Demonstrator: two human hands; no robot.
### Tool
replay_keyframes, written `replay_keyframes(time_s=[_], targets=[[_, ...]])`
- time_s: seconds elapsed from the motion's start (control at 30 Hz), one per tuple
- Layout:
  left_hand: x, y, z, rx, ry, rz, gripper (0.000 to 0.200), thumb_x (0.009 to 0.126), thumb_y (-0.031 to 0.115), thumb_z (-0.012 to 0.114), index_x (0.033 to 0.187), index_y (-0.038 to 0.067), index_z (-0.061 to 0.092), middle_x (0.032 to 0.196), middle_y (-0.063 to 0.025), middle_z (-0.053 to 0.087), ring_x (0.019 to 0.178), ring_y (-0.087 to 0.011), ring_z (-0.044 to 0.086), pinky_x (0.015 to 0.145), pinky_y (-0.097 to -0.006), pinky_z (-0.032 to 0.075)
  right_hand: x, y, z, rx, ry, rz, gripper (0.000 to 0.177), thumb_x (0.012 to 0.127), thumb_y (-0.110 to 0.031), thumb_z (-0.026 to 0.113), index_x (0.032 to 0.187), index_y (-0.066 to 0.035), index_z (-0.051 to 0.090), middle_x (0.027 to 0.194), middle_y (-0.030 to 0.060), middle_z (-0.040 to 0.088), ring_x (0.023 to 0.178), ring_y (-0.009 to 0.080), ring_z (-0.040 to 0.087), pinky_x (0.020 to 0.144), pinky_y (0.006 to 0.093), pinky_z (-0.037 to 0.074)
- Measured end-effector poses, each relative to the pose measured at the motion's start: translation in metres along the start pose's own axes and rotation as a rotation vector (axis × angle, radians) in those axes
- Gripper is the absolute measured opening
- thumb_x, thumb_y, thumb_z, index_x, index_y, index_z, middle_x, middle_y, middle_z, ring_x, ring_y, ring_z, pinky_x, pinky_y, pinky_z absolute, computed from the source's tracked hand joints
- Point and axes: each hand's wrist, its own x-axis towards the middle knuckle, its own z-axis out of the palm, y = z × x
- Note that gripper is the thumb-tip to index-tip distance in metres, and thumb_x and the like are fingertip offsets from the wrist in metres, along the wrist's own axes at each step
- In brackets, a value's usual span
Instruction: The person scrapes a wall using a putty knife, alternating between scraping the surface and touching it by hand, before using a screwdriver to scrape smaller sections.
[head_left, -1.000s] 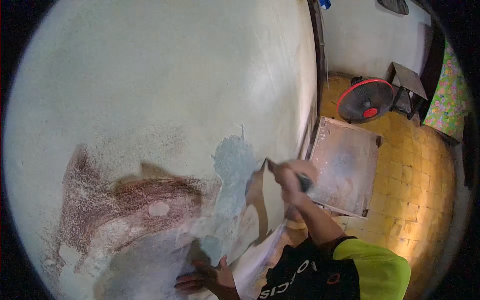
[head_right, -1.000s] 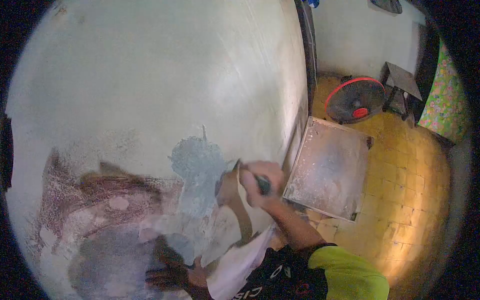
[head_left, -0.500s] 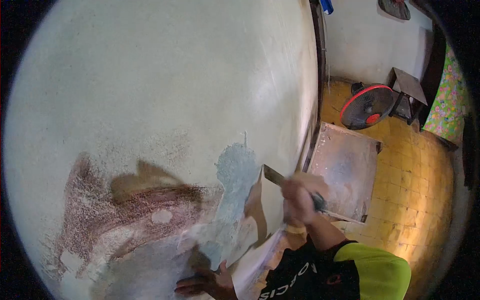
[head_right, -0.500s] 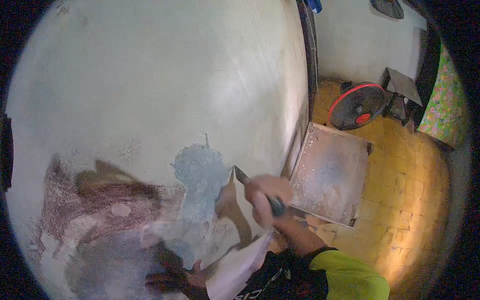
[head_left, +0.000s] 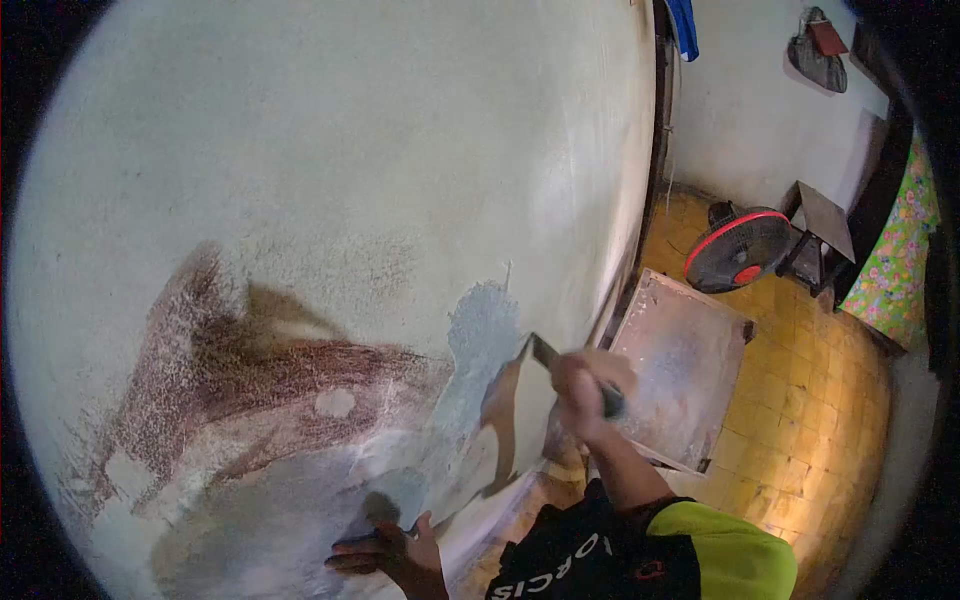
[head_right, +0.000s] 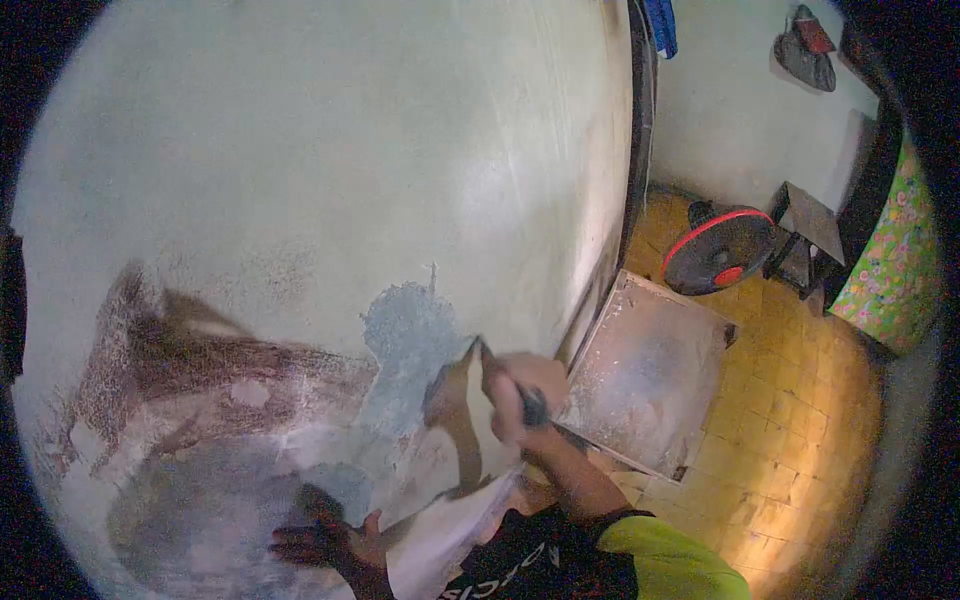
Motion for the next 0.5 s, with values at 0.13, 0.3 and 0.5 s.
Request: replay_keyframes(time_s=[0.13,0.3,0.5], targets=[[-0.008,0.023,-0.011,0.121,0.132,0.023,0.082,0.082,0.044,0.07,0.141,-0.004,0.037,0.135,-0.0276,0.052,0.123,-0.0449,0.05,0.105,-0.0511,0.036,0.001,-0.022,-0.006,0.463,0.089,0.108,0.04,0.093,-0.021,0.056,0.056,-0.011,0.047,0.052,0.0015,0.045,0.046,0.0151,0.047,0.045,0.0294,0.037],[-0.004,0.032,-0.027,-0.128,-0.081,-0.122,0.094,0.077,0.04,0.079,0.144,-0.006,0.032,0.143,-0.031,0.041,0.134,-0.0445,0.038,0.112,-0.0504,0.028,0.01,-0.015,-0.003,0.266,-0.004,-0.001,0.042,0.092,-0.021,0.054,0.055,-0.005,0.047,0.051,0.0077,0.047,0.044,0.0214,0.05,0.045,0.0333,0.043],[0.002,0.027,-0.015,-0.13,-0.06,-0.121,0.099,0.073,0.037,0.084,0.144,-0.008,0.032,0.145,-0.0322,0.039,0.137,-0.0443,0.036,0.114,-0.0496,0.028,0.011,-0.036,-0.006,0.506,0.049,-0.108,0.033,0.089,-0.014,0.056,0.058,-0.004,0.049,0.055,0.0076,0.05,0.046,0.0196,0.051,0.045,0.0314,0.041]])
